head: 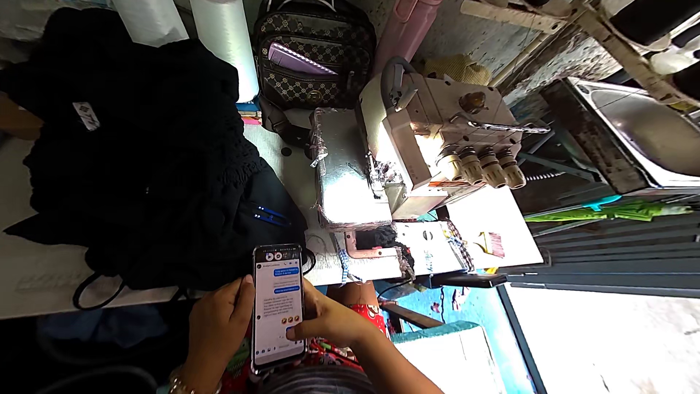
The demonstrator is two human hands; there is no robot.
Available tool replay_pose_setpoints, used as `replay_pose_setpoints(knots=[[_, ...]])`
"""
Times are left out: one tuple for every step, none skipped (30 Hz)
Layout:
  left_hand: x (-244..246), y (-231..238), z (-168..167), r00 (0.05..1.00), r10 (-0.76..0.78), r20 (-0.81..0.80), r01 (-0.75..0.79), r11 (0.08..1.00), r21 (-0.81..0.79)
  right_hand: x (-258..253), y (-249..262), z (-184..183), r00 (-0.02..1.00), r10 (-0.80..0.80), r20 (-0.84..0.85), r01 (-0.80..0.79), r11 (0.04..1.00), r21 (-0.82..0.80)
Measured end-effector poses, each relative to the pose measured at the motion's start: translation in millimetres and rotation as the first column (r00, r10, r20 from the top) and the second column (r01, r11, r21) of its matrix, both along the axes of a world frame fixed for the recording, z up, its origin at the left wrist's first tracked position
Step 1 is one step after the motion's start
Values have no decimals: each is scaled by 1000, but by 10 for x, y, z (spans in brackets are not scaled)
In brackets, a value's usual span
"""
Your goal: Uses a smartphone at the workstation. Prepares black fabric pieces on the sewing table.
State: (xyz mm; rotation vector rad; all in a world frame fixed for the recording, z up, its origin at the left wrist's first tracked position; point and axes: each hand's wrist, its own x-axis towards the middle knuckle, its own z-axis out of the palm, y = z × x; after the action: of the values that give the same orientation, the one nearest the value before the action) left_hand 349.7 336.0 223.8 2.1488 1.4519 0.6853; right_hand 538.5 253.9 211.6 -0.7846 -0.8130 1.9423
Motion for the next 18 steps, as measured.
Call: replay_pose_setpoints(knots=[[0, -1, 0, 1000, -2, 0, 2, 1000, -1, 2, -1, 1, 1000, 2, 6, -2, 1000, -5], [0, -3, 1, 1000, -2, -1, 2, 1000, -1, 5, -3, 6, 1000, 7, 17, -6, 1000, -12], [2, -4, 2, 1000, -2, 0, 2, 1000, -3, 5, -3, 19, 999, 9, 39, -8, 1000, -26], [4, -3, 3, 1000, 0, -1, 0, 1000, -2, 7, -2, 28, 998, 11, 54, -9, 999, -41], [4, -2, 5, 1000, 1, -3, -1, 1000, 0, 10, -3, 34, 998, 12, 63, -9, 998, -55], [5, -1, 8, 1000, 0, -5, 0, 1000, 2, 10, -4, 37, 998, 11, 68, -6, 998, -63], [5, 0, 10, 1000, -1, -5, 1, 1000, 0, 10, -4, 45, 998, 10, 70, -5, 998, -70], [5, 0, 12, 1000, -1, -4, 1, 1000, -1, 10, -3, 50, 998, 10, 68, -5, 997, -74], [4, -1, 12, 1000, -2, -4, 2, 1000, -1, 9, -3, 51, 998, 9, 63, -4, 997, -75], [3, -3, 11, 1000, -2, -7, 2, 1000, 2, 7, -3, 51, 998, 7, 58, -3, 997, -74], [1, -5, 10, 1000, -1, -9, 2, 1000, 4, 5, -4, 50, 999, 5, 51, -2, 998, -70], [0, -5, 8, 1000, -3, -10, 3, 1000, 3, 4, -6, 47, 999, 4, 43, -1, 998, -63], [-1, -5, 7, 1000, -3, -9, 3, 1000, -1, 3, -8, 40, 999, 2, 37, 0, 999, -55], [-2, -5, 7, 1000, -3, -8, 3, 1000, -4, 4, -11, 27, 1000, 1, 27, 0, 999, -43], [-2, -4, 8, 1000, -1, -9, 1, 1000, -3, 6, -12, 13, 1000, 0, 15, 0, 1000, -29], [0, -4, 11, 1000, 1, -8, -1, 1000, -2, 6, -11, 2, 1000, -2, 2, 2, 1000, -16], [3, -4, 12, 1000, 1, -6, -1, 1000, -1, 5, -8, -4, 1000, -3, -11, 3, 1000, -5], [5, -5, 13, 1000, 2, -5, -2, 1000, 0, 4, -6, -3, 1000, -4, -15, 4, 1000, -2]])
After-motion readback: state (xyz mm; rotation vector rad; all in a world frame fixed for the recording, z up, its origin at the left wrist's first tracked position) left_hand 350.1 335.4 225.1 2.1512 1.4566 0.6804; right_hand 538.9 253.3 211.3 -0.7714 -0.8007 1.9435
